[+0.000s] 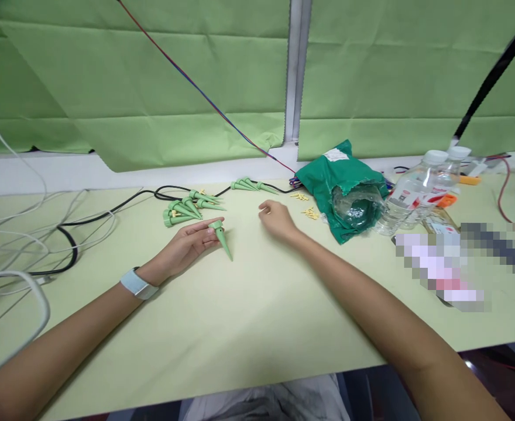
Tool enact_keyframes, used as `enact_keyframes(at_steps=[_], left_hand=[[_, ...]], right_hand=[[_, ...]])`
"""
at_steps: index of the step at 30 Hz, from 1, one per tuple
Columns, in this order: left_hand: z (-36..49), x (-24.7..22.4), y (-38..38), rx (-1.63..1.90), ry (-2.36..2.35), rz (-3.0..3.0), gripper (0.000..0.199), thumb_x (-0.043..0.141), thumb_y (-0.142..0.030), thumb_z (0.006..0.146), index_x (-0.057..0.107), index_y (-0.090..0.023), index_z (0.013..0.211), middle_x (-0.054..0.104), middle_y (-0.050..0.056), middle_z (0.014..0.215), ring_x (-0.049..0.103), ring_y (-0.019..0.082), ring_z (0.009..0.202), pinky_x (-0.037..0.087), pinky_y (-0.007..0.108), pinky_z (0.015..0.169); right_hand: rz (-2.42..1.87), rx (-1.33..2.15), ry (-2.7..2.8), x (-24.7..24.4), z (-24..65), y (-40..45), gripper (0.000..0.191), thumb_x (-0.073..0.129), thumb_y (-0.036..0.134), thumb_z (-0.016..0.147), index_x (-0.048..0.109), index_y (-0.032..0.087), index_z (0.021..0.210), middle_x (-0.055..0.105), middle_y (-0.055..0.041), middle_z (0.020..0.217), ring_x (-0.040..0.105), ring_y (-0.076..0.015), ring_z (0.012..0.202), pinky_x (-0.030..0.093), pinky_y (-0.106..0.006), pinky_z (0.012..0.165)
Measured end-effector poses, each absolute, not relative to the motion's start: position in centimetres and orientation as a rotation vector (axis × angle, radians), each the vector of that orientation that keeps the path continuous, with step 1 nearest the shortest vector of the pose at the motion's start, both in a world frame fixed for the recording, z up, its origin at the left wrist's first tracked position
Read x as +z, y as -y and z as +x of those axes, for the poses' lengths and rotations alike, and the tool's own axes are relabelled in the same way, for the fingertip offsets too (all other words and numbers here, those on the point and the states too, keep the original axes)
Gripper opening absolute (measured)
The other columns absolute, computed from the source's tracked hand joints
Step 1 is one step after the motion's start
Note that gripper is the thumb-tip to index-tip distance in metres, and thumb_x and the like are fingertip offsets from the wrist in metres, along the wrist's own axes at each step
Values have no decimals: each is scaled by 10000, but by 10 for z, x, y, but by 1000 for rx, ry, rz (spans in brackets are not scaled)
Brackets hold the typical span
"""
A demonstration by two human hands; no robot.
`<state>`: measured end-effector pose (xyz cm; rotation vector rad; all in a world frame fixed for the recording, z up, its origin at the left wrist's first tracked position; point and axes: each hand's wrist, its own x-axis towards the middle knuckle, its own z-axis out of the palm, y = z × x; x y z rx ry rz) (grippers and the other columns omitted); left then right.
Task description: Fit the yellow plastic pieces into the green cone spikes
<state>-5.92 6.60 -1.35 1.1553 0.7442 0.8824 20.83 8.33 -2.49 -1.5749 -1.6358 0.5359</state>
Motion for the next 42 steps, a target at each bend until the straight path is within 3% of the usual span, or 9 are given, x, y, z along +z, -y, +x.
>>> enact_keyframes(at_steps=[4, 11, 17, 23, 31, 35, 38, 42], left_hand=[[-61, -15, -68, 867, -751, 1185, 441, 774, -252, 820, 728, -216, 1257, 726, 73, 1035, 675, 196, 947, 502, 448, 1041], [-59, -12, -67, 904, -781, 1209, 482, 813, -223, 778, 713, -247, 1249, 617, -9, 794, 621, 147, 821, 540, 410, 959], [-59, -14, -68, 899, -777, 1245, 413, 797, -289, 807, 720, -251, 1211, 639, 19, 897, 628, 162, 866, 545, 424, 946], [-60, -17, -69, 892, -821, 1296, 464, 813, -288, 778, 729, -272, 1234, 673, 44, 1027, 637, 177, 936, 524, 405, 958], [-59, -12, -66, 880, -800, 1240, 500, 827, -243, 763, 710, -273, 1249, 635, 9, 900, 620, 150, 877, 532, 360, 900], [-60, -13, -67, 887, -807, 1185, 434, 843, -225, 743, 743, -237, 1164, 638, 11, 863, 623, 146, 837, 535, 340, 873], [-60, -15, -69, 884, -800, 1170, 415, 851, -216, 734, 753, -232, 1138, 648, 14, 870, 626, 144, 835, 536, 334, 874], [-60, -15, -69, 874, -792, 1171, 425, 854, -209, 735, 745, -226, 1145, 653, 14, 872, 629, 145, 849, 539, 333, 886]], right_hand=[[-2108, -99, 1674, -6, 269, -112, 369, 521, 118, 888, 692, 134, 1215, 685, -196, 1218, 647, -311, 1151, 510, -384, 931], [-2436, -94, 1608, -9, 304, -135, 297, 607, 167, 884, 727, 74, 1140, 674, -282, 1182, 688, -354, 1102, 537, -422, 903], [-2493, -66, 1608, -13, 309, -144, 355, 692, 205, 863, 710, 50, 1181, 682, -297, 1141, 687, -337, 1118, 535, -390, 915], [-2505, -34, 1663, -9, 312, -143, 385, 655, 186, 876, 694, 59, 1238, 656, -285, 1221, 671, -331, 1149, 532, -389, 930], [-2507, -2, 1668, -5, 312, -145, 379, 661, 144, 852, 696, 63, 1220, 643, -282, 1258, 661, -350, 1163, 531, -403, 918], [-2484, -13, 1654, -3, 311, -141, 325, 619, 219, 903, 690, 69, 1182, 674, -266, 1183, 677, -341, 1114, 525, -397, 886], [-2291, -154, 1629, -4, 305, -132, 304, 545, 245, 937, 653, 105, 1184, 681, -220, 1158, 671, -316, 1077, 503, -391, 886], [-1724, -113, 1638, -14, 275, -112, 187, 539, 195, 876, 673, 153, 999, 687, -128, 1064, 653, -241, 980, 490, -334, 868]])
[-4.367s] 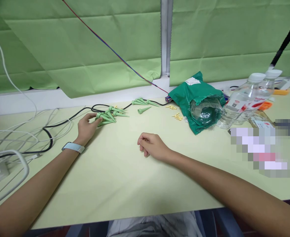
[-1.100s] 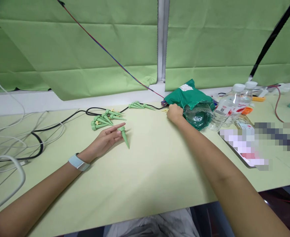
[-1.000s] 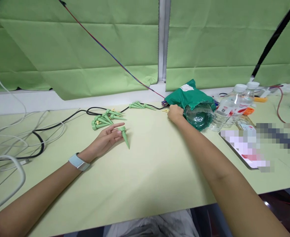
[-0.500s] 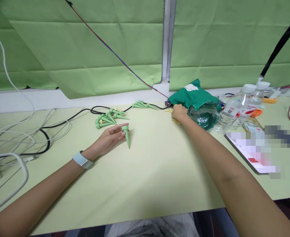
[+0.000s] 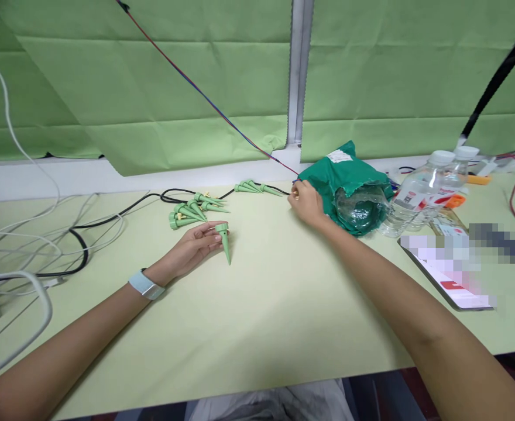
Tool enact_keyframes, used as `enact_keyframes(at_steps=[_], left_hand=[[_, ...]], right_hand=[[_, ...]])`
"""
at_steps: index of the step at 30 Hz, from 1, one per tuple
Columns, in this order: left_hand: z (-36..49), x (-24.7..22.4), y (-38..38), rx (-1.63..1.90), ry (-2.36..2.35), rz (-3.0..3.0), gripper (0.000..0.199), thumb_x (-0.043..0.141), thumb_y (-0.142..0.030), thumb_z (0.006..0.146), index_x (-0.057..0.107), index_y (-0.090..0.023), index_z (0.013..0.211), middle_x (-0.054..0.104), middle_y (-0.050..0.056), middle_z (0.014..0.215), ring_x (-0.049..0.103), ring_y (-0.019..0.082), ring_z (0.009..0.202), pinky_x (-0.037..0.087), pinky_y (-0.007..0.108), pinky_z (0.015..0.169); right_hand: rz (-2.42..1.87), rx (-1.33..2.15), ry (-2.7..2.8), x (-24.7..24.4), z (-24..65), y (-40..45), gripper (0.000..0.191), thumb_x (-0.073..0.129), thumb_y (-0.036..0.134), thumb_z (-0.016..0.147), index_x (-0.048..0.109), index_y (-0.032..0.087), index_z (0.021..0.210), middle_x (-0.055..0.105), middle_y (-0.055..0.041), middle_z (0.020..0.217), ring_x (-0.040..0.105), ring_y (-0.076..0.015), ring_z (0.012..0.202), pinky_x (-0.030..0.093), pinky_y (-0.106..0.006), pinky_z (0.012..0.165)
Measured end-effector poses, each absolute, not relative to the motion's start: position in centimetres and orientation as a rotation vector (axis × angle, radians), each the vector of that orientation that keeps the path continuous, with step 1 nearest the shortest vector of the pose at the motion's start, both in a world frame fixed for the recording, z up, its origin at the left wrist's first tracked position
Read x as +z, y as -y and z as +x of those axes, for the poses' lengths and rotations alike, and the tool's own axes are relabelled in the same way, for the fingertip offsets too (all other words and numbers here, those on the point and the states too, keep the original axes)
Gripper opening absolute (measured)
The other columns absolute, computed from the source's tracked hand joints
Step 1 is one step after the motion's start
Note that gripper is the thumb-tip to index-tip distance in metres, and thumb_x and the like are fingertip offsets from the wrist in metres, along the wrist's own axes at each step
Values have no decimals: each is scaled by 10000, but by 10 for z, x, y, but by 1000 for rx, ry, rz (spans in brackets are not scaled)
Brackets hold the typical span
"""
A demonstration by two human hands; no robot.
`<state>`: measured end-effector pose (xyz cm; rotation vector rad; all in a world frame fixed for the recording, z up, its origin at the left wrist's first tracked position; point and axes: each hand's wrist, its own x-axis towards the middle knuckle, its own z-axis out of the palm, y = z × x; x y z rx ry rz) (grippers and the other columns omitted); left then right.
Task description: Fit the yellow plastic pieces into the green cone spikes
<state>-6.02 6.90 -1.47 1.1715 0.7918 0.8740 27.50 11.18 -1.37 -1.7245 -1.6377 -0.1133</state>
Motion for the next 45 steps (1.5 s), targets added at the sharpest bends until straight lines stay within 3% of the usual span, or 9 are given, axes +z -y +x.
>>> enact_keyframes(at_steps=[4, 8, 18, 23, 27, 31, 35, 45], left_hand=[[-60, -13, -67, 845, -779, 1204, 401, 835, -214, 768, 723, -213, 1152, 675, 27, 919, 633, 146, 889, 534, 322, 903], [-60, -13, -66, 812, -753, 1245, 384, 829, -210, 777, 712, -203, 1143, 690, 30, 925, 638, 141, 881, 534, 313, 892], [-55, -7, -61, 796, -756, 1244, 345, 863, -201, 725, 723, -160, 1037, 704, 40, 860, 646, 139, 799, 537, 270, 777], [-57, -7, -61, 766, -749, 1262, 327, 853, -207, 737, 719, -162, 1032, 702, 44, 903, 644, 145, 838, 534, 278, 802], [-57, -6, -60, 762, -750, 1279, 279, 852, -211, 739, 711, -156, 973, 684, 24, 828, 631, 129, 784, 524, 264, 772], [-56, -3, -58, 744, -741, 1296, 240, 852, -219, 742, 673, -153, 887, 668, 12, 778, 627, 126, 753, 515, 264, 743], [-56, -4, -56, 747, -760, 1341, 270, 856, -209, 735, 672, -151, 924, 697, 31, 809, 658, 152, 786, 522, 302, 780], [-54, -7, -57, 723, -752, 1343, 300, 866, -225, 724, 651, -144, 917, 718, 41, 772, 678, 164, 748, 523, 304, 739]], right_hand=[[-1236, 489, 1529, -32, 215, -78, 152, 568, 218, 814, 674, 162, 907, 676, -48, 841, 659, -190, 786, 532, -311, 751], [-932, 987, 1394, -42, 164, -41, 174, 654, 295, 820, 652, 178, 949, 649, -16, 801, 689, -175, 721, 578, -318, 708], [-858, 800, 1540, -41, 154, -21, 95, 674, 269, 862, 690, 201, 926, 654, -44, 936, 647, -169, 848, 593, -306, 754], [-871, 775, 1556, -43, 154, -18, 97, 687, 278, 859, 707, 198, 910, 656, -49, 925, 651, -168, 819, 594, -308, 737], [-867, 748, 1569, -42, 154, -16, 96, 697, 276, 860, 733, 195, 898, 671, -53, 896, 663, -170, 793, 597, -314, 726], [-841, 901, 1499, -42, 154, -14, 177, 715, 346, 873, 751, 187, 942, 722, -59, 873, 712, -187, 758, 628, -341, 709], [-809, 1062, 1440, -44, 154, -12, 249, 737, 391, 866, 754, 167, 973, 747, -52, 815, 745, -202, 712, 655, -365, 689], [-769, 993, 1546, -48, 159, -14, 189, 713, 362, 892, 743, 178, 919, 763, -65, 892, 763, -220, 821, 654, -380, 785]])
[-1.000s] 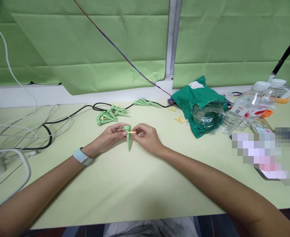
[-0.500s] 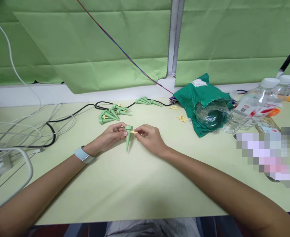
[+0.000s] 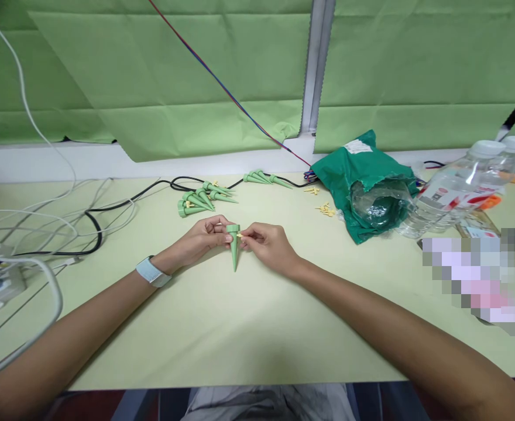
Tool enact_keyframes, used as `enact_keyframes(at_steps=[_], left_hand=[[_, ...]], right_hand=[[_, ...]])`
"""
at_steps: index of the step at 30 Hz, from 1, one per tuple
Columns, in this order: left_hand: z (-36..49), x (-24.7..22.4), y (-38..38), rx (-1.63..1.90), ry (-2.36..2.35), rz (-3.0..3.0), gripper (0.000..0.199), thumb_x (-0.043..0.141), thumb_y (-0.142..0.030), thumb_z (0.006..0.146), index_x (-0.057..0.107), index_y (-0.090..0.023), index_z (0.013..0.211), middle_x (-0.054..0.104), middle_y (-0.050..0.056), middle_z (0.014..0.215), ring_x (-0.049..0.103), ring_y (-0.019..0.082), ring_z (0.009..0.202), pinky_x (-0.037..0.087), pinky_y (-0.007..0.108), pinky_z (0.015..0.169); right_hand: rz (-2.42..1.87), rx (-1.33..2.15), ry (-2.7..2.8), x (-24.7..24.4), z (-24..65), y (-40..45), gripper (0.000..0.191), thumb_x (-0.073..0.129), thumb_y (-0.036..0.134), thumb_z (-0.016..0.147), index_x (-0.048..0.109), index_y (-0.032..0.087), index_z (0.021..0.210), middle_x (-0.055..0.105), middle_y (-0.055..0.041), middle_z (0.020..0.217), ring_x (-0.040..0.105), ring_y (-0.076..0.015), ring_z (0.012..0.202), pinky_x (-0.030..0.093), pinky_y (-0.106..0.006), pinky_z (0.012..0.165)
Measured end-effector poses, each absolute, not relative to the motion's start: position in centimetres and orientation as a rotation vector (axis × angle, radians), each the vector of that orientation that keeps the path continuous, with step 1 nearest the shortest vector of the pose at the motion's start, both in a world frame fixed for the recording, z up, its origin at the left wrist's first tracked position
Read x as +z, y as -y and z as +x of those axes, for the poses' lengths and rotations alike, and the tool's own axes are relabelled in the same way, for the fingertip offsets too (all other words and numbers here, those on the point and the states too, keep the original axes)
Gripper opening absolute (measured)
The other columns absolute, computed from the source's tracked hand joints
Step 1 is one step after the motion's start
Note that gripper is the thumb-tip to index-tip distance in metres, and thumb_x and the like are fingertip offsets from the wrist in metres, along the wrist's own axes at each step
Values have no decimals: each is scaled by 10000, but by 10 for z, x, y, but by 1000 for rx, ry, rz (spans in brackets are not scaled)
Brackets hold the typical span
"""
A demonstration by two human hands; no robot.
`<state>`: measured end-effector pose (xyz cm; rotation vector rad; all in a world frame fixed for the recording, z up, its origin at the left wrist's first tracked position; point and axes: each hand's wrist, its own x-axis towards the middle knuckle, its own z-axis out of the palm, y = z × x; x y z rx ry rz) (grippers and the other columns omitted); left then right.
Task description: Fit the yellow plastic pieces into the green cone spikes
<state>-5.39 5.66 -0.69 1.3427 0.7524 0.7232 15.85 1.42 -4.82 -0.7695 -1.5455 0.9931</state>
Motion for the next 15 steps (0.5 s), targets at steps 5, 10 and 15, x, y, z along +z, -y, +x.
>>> enact_keyframes(at_steps=[5, 10, 15], left_hand=[[-54, -6, -55, 703, -759, 1380, 291, 863, -233, 730, 663, -141, 920, 727, 45, 772, 671, 154, 703, 519, 305, 731], [-50, -7, -51, 751, -758, 1383, 290, 873, -230, 714, 669, -146, 902, 737, 51, 782, 686, 171, 742, 523, 319, 754], [-49, -5, -50, 723, -747, 1324, 292, 883, -216, 690, 658, -143, 860, 716, 42, 731, 663, 157, 680, 502, 295, 691]], right_hand=[[-780, 917, 1636, -46, 162, -11, 170, 693, 352, 904, 738, 188, 910, 762, -62, 896, 760, -215, 837, 643, -366, 797], [-830, 1159, 1475, -43, 158, -10, 274, 757, 429, 839, 699, 163, 858, 747, -54, 787, 759, -215, 734, 646, -382, 738], [-818, 980, 1644, -40, 161, -7, 209, 671, 394, 916, 691, 189, 881, 740, -54, 842, 739, -198, 769, 624, -354, 737]])
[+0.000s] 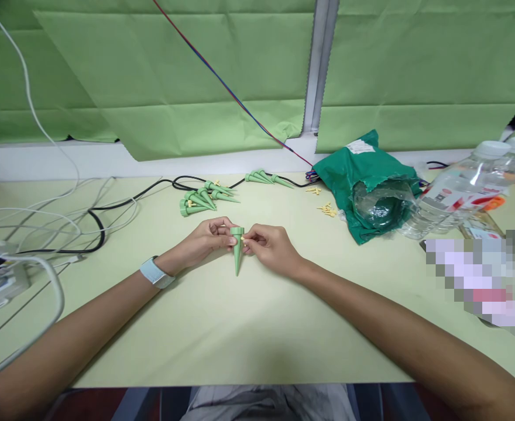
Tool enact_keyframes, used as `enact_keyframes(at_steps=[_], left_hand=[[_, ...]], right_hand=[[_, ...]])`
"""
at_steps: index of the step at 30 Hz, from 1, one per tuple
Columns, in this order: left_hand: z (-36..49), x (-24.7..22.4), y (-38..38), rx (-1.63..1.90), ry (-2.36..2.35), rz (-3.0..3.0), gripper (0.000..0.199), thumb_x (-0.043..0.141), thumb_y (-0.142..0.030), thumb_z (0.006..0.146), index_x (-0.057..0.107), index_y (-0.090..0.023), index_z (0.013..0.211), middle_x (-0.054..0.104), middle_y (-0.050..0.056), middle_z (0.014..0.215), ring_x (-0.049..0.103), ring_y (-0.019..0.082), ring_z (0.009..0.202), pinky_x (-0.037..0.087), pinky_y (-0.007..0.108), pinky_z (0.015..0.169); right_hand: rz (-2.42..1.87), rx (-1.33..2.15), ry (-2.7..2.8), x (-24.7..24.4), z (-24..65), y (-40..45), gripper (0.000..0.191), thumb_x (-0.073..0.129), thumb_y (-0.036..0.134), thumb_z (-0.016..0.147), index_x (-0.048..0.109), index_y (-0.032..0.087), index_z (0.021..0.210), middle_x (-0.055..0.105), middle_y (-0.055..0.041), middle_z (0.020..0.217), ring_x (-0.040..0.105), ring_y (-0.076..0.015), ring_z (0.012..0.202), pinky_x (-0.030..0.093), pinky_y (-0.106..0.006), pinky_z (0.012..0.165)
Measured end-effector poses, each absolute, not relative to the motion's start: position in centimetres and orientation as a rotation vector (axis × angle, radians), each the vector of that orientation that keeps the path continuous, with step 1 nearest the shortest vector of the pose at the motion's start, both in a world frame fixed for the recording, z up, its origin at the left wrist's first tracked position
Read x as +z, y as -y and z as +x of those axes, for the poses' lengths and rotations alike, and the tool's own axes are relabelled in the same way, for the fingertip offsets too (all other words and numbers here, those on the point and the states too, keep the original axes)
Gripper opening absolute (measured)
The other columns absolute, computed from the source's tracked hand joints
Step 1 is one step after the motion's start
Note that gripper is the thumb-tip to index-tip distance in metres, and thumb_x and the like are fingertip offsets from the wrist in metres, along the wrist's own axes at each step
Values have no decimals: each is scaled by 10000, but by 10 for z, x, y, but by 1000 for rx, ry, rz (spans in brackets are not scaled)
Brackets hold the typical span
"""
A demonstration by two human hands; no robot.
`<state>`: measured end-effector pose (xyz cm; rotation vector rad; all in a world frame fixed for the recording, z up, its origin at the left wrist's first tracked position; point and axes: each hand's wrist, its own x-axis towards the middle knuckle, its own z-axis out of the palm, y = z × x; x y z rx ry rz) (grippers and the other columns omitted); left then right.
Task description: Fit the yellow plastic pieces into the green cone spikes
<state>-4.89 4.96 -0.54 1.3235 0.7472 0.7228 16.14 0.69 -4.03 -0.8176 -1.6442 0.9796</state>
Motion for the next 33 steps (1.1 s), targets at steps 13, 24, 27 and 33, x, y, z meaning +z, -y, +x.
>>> enact_keyframes(at_steps=[13, 24, 27, 33], left_hand=[[-54, 0, -51, 573, -762, 1224, 283, 881, -182, 695, 629, -153, 823, 681, 10, 697, 682, 156, 679, 549, 306, 712], [-46, -5, -46, 721, -783, 1214, 308, 889, -209, 690, 640, -145, 860, 721, 30, 733, 706, 173, 730, 558, 346, 783], [-46, -7, -46, 765, -758, 1200, 322, 886, -208, 694, 638, -152, 891, 708, 11, 733, 700, 164, 750, 561, 361, 824], [-46, -5, -44, 752, -792, 1225, 310, 881, -214, 700, 644, -153, 890, 700, 12, 745, 682, 150, 741, 560, 318, 771]], right_hand=[[-791, 530, 1985, -37, 168, -1, 162, 536, 247, 978, 688, 217, 931, 727, -83, 922, 697, -207, 833, 571, -350, 764], [-883, 1326, 1300, -41, 156, -10, 396, 817, 489, 761, 606, 171, 868, 708, -22, 719, 735, -192, 660, 632, -349, 659], [-904, 1347, 1356, -39, 161, -10, 371, 753, 512, 823, 624, 167, 867, 699, -29, 749, 700, -165, 637, 601, -315, 621], [-1017, 1167, 1646, -34, 165, -4, 339, 528, 461, 980, 569, 189, 782, 597, 22, 681, 558, -107, 572, 448, -241, 550]])
